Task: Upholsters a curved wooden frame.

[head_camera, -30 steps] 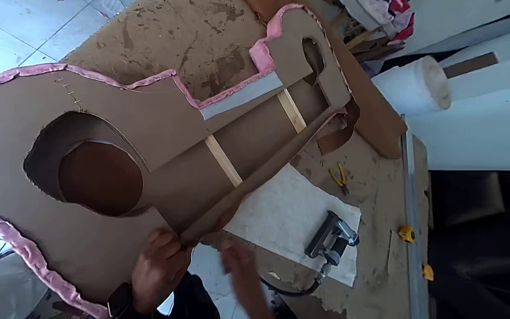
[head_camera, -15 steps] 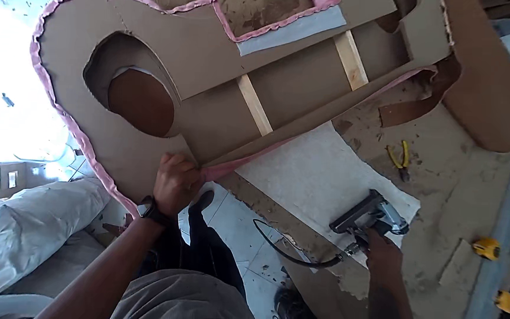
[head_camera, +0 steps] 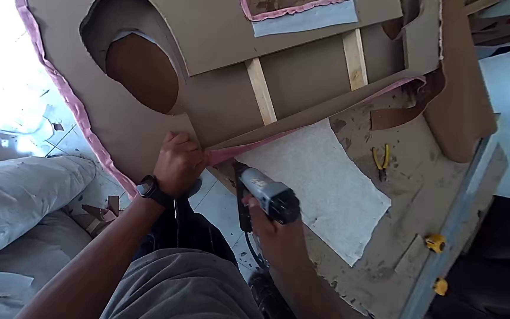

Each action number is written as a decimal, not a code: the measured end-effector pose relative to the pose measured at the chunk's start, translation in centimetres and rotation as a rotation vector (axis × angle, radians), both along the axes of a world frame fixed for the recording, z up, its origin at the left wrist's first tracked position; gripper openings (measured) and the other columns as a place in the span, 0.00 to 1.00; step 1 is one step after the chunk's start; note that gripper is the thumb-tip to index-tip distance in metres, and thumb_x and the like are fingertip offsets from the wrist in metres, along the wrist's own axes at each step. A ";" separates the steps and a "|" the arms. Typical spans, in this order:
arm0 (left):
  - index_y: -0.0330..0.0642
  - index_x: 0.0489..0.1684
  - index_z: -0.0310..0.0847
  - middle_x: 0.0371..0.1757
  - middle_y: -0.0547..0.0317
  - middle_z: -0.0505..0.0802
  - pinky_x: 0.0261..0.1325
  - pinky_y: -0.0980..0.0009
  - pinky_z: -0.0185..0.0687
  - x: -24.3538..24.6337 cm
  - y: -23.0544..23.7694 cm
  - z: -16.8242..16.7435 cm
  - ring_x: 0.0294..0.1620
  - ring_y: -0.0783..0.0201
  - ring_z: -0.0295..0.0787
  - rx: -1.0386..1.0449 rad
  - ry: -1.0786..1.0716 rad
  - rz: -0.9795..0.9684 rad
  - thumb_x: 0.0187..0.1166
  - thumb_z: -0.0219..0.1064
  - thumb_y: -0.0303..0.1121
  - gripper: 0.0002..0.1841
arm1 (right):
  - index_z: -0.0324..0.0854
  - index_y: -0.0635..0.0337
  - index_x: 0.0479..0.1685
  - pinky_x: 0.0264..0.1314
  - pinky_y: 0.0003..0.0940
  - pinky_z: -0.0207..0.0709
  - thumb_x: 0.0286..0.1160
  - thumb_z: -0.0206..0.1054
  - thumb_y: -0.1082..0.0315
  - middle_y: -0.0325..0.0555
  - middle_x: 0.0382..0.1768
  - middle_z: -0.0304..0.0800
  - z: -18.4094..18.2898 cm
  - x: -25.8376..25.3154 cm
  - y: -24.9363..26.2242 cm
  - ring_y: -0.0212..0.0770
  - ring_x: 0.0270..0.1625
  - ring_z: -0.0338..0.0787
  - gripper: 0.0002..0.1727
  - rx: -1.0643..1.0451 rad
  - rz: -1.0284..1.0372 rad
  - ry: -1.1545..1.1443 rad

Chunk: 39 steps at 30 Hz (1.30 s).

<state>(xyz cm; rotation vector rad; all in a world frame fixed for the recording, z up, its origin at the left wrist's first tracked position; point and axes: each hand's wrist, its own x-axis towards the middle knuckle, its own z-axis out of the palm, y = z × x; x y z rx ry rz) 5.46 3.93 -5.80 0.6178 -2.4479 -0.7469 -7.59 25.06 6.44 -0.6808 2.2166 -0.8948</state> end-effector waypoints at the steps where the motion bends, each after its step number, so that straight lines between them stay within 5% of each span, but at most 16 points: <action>1: 0.44 0.09 0.75 0.18 0.60 0.79 0.45 0.57 0.68 0.1 -0.1 0.0 0.32 0.56 0.78 -0.001 -0.002 0.002 0.82 0.68 0.39 0.23 | 0.88 0.47 0.47 0.24 0.33 0.86 0.77 0.69 0.55 0.32 0.25 0.89 -0.4 0.6 -1.0 0.33 0.22 0.87 0.10 0.029 0.031 0.003; 8: 0.44 0.11 0.78 0.20 0.61 0.82 0.45 0.57 0.67 0.2 -0.4 -0.3 0.34 0.57 0.79 0.004 0.003 -0.012 0.82 0.66 0.38 0.21 | 0.87 0.42 0.42 0.23 0.32 0.84 0.75 0.67 0.51 0.28 0.22 0.86 -1.6 1.1 -2.9 0.29 0.20 0.85 0.09 0.173 0.134 0.045; 12: 0.45 0.10 0.76 0.19 0.61 0.80 0.45 0.57 0.68 0.1 -0.5 -0.2 0.33 0.57 0.78 -0.013 0.003 -0.004 0.82 0.66 0.38 0.22 | 0.89 0.43 0.45 0.20 0.38 0.86 0.81 0.65 0.50 0.34 0.20 0.86 -1.1 0.0 -2.6 0.36 0.17 0.85 0.12 0.159 0.098 0.055; 15: 0.45 0.11 0.77 0.19 0.61 0.81 0.45 0.57 0.67 0.4 -0.3 -0.3 0.33 0.57 0.79 -0.005 -0.004 -0.016 0.82 0.66 0.38 0.22 | 0.89 0.42 0.39 0.18 0.38 0.84 0.81 0.63 0.49 0.34 0.17 0.85 -1.3 -1.0 -2.4 0.37 0.15 0.84 0.13 0.212 0.101 0.097; 19: 0.45 0.10 0.77 0.19 0.62 0.81 0.46 0.58 0.68 0.3 -0.3 -0.1 0.33 0.57 0.79 -0.010 -0.002 -0.018 0.82 0.66 0.39 0.22 | 0.88 0.47 0.56 0.20 0.43 0.87 0.85 0.62 0.50 0.44 0.19 0.86 0.2 -3.0 -1.0 0.45 0.17 0.86 0.16 0.115 -0.013 0.016; 22: 0.46 0.11 0.79 0.19 0.63 0.81 0.45 0.58 0.67 0.4 -0.4 0.0 0.33 0.58 0.78 -0.023 -0.029 -0.036 0.81 0.66 0.39 0.21 | 0.83 0.57 0.63 0.22 0.46 0.87 0.88 0.59 0.56 0.57 0.33 0.91 0.6 -6.7 3.9 0.51 0.18 0.87 0.18 -0.022 -0.222 -0.076; 24: 0.47 0.12 0.81 0.19 0.64 0.82 0.45 0.58 0.68 0.4 -0.6 0.3 0.34 0.59 0.79 -0.026 -0.053 -0.063 0.81 0.66 0.40 0.20 | 0.77 0.58 0.69 0.22 0.43 0.87 0.91 0.53 0.56 0.57 0.48 0.93 -0.7 -10.9 8.7 0.47 0.19 0.87 0.20 -0.056 -0.370 -0.149; 28: 0.47 0.14 0.82 0.22 0.64 0.84 0.47 0.59 0.72 0.1 -0.7 0.4 0.37 0.60 0.82 -0.042 -0.056 -0.179 0.82 0.65 0.41 0.20 | 0.77 0.54 0.66 0.21 0.35 0.84 0.93 0.47 0.49 0.48 0.42 0.93 -5.7 -20.9 19.8 0.38 0.21 0.86 0.23 -0.175 -0.658 -0.279; 32: 0.46 0.10 0.78 0.21 0.63 0.83 0.48 0.60 0.76 -1.0 -0.6 1.1 0.37 0.60 0.83 -0.058 -0.047 -0.253 0.81 0.65 0.38 0.21 | 0.76 0.57 0.61 0.37 0.46 0.89 0.87 0.54 0.41 0.49 0.38 0.90 -8.0 -26.1 28.0 0.45 0.36 0.92 0.27 -0.179 -0.964 -0.170; 35: 0.46 0.12 0.80 0.22 0.63 0.85 0.50 0.58 0.77 -2.9 -0.4 1.4 0.38 0.59 0.84 -0.061 -0.085 -0.268 0.80 0.65 0.38 0.20 | 0.76 0.60 0.75 0.65 0.62 0.77 0.81 0.63 0.41 0.57 0.69 0.82 -5.4 -22.8 28.6 0.54 0.69 0.83 0.35 0.061 -0.947 0.091; 37: 0.46 0.13 0.83 0.24 0.62 0.87 0.54 0.56 0.78 -3.5 -0.6 1.5 0.39 0.59 0.85 -0.015 -0.175 -0.288 0.82 0.64 0.43 0.21 | 0.80 0.62 0.71 0.65 0.59 0.78 0.84 0.63 0.49 0.58 0.67 0.85 -4.1 -17.7 25.5 0.51 0.66 0.84 0.28 0.050 -0.813 0.255; 39: 0.47 0.13 0.82 0.25 0.63 0.87 0.57 0.56 0.78 -2.8 -1.1 2.1 0.40 0.61 0.85 0.076 -0.255 -0.370 0.85 0.62 0.52 0.27 | 0.77 0.64 0.71 0.59 0.52 0.84 0.89 0.56 0.55 0.55 0.61 0.86 -3.7 -10.2 19.9 0.46 0.58 0.88 0.24 -0.047 -0.656 0.150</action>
